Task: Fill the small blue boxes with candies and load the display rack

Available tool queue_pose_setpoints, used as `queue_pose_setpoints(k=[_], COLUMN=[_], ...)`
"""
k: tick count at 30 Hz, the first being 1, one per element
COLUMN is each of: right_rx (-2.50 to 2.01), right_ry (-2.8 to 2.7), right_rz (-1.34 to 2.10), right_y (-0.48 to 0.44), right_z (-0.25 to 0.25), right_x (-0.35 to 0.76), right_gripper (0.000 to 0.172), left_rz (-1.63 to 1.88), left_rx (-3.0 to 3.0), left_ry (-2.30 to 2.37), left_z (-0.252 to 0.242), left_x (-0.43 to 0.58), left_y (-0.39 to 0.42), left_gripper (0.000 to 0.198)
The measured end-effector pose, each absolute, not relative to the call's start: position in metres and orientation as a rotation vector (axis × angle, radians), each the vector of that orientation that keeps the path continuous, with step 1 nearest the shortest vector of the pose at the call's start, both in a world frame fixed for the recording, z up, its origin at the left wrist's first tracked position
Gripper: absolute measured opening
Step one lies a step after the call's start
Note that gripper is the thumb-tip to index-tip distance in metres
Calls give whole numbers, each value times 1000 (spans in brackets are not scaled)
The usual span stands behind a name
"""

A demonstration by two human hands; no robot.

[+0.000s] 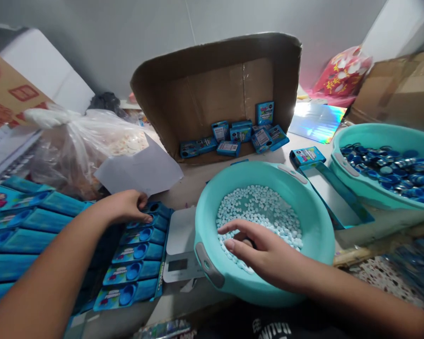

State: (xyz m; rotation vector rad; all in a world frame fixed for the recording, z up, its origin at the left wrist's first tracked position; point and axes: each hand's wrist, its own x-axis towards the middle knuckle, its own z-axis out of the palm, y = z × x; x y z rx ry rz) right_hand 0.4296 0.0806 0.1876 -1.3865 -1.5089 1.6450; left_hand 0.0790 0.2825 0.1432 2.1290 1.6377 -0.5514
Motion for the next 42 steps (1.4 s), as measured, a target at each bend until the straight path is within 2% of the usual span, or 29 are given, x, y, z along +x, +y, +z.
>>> queue_pose_setpoints(k=[7,11,13,15,16,19,21,22,24,27,30,32,34,37,40,42], right_rx=[-1351,-1345,-1319,-1250,-1208,-1084,-1031,-1017,-1007,-988,-1048,-1144,-1197,-1175,-1147,-1131], right_ry=[-1616,-1616,-1551,-1400,-1313,-1126,-1145,-1185,-1259,-1248,-1279,-1321,-1304,-1249,-1252,-1250], right_rz=[1534,1535,1575,1692,1765,1913,1909,1881,1835,1889,1946,1878,1786,1751,1775,1782], right_y=[81,81,81,81,82,84,85,86,86,87,87,87,88,90,90,90], right_z=[186,187,187,188,188,186,184,183,181,180,181,182,184,185,186,187], right_x=[427,428,429,429,429,428,428,428,429,430,430,431,431,433,433,433], right_gripper=[36,35,37,44,49,64,66,66,66,66,70,74,78,81,75,71], left_rz=[-731,-833,-779,-525,-288,592,922,959,1015,1049,1079,1056,917,429,-173,-387], left_rx=[2229,2208,2302,2487,2592,2594,2477,2441,2368,2400,2471,2431,2266,1924,1957,2014], left_ry=[1577,1575,1637,1613,1541,1309,1125,1046,958,864,946,1238,1663,2112,1980,1878], left_z=[159,170,175,181,184,188,187,186,180,168,161,161,164,167,166,164], left_x=[110,119,119,127,135,176,209,224,247,260,242,215,180,127,90,79], left_y=[292,295,280,249,228,158,120,107,95,97,103,110,125,168,221,251], left_gripper=[33,37,28,13,3,10,9,21,27,13,15,14,23,43,44,41])
